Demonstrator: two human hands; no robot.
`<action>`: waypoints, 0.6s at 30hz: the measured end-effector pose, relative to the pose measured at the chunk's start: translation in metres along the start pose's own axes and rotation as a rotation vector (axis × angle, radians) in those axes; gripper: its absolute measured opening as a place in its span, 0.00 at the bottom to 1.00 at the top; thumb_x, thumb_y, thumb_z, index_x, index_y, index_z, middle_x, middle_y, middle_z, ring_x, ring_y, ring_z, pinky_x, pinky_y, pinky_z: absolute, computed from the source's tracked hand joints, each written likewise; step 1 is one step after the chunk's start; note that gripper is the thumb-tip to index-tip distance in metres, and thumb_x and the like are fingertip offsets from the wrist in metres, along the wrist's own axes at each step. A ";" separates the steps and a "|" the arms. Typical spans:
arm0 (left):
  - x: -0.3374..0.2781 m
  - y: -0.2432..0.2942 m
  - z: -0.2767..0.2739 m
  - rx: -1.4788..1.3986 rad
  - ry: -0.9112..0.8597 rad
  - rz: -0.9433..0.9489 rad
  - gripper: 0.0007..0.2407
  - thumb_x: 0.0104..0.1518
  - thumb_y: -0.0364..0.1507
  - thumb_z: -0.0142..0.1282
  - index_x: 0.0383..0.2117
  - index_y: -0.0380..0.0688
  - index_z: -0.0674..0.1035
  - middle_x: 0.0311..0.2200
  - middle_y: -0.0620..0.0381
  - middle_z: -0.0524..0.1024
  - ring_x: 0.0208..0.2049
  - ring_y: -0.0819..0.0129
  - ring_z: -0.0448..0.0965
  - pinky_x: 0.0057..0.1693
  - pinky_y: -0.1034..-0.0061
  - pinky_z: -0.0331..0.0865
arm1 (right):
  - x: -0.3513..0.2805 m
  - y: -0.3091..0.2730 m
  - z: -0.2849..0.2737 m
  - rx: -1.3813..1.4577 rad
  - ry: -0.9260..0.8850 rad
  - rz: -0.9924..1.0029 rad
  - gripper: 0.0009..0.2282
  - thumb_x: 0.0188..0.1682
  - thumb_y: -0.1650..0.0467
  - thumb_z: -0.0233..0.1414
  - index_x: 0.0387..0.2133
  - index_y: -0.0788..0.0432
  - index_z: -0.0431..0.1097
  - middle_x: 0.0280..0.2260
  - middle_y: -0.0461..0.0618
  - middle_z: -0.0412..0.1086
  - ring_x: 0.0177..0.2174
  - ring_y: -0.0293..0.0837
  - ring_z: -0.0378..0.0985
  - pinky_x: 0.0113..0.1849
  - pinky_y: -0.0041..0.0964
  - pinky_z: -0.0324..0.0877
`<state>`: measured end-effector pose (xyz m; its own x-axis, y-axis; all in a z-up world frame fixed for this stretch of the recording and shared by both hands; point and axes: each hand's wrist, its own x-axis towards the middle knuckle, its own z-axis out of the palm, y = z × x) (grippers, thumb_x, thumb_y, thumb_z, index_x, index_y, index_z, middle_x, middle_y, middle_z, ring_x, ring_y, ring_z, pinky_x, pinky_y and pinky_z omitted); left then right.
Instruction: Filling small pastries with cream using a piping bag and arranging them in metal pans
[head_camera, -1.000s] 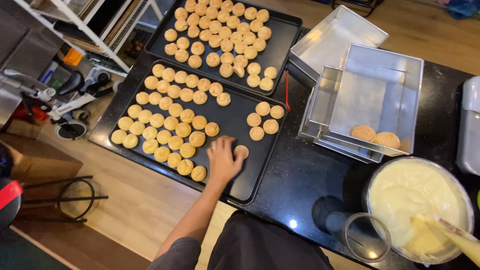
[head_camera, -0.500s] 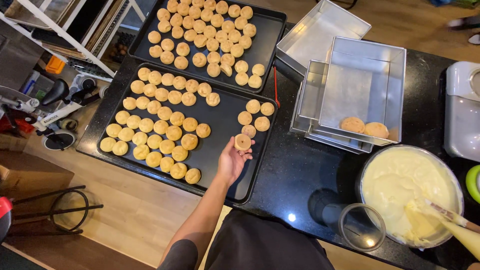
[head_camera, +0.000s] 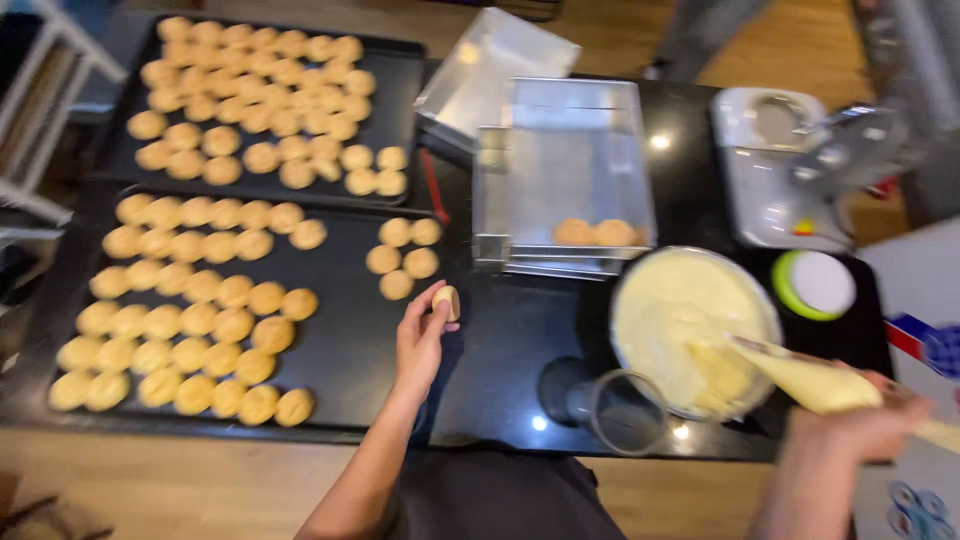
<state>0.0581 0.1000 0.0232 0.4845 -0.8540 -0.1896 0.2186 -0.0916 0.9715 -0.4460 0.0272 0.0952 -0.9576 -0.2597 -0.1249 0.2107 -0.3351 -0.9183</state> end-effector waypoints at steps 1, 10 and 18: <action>-0.010 0.019 0.017 -0.108 -0.057 -0.053 0.17 0.60 0.32 0.53 0.54 0.41 0.78 0.53 0.54 0.74 0.43 0.70 0.78 0.44 0.76 0.81 | -0.006 -0.006 0.004 0.062 0.056 0.098 0.14 0.40 0.59 0.53 0.20 0.54 0.61 0.22 0.50 0.69 0.23 0.50 0.81 0.27 0.46 0.82; -0.057 0.075 0.123 -0.592 -0.360 -0.229 0.20 0.64 0.36 0.46 0.51 0.29 0.76 0.64 0.45 0.69 0.35 0.60 0.80 0.40 0.70 0.79 | -0.074 -0.066 0.038 0.178 0.080 0.408 0.11 0.52 0.63 0.52 0.33 0.52 0.55 0.25 0.47 0.68 0.25 0.48 0.72 0.28 0.43 0.75; -0.071 0.061 0.216 -0.468 -0.210 -0.488 0.17 0.55 0.27 0.60 0.52 0.35 0.81 0.46 0.48 0.82 0.42 0.68 0.80 0.42 0.77 0.74 | -0.021 -0.047 0.036 0.241 -0.052 0.524 0.16 0.52 0.60 0.49 0.21 0.50 0.51 0.23 0.43 0.65 0.22 0.50 0.72 0.29 0.52 0.72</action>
<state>-0.1457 0.0443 0.1263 0.0756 -0.8565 -0.5105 0.7329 -0.2994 0.6109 -0.4286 0.0154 0.1542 -0.7034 -0.4889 -0.5159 0.6992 -0.3451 -0.6262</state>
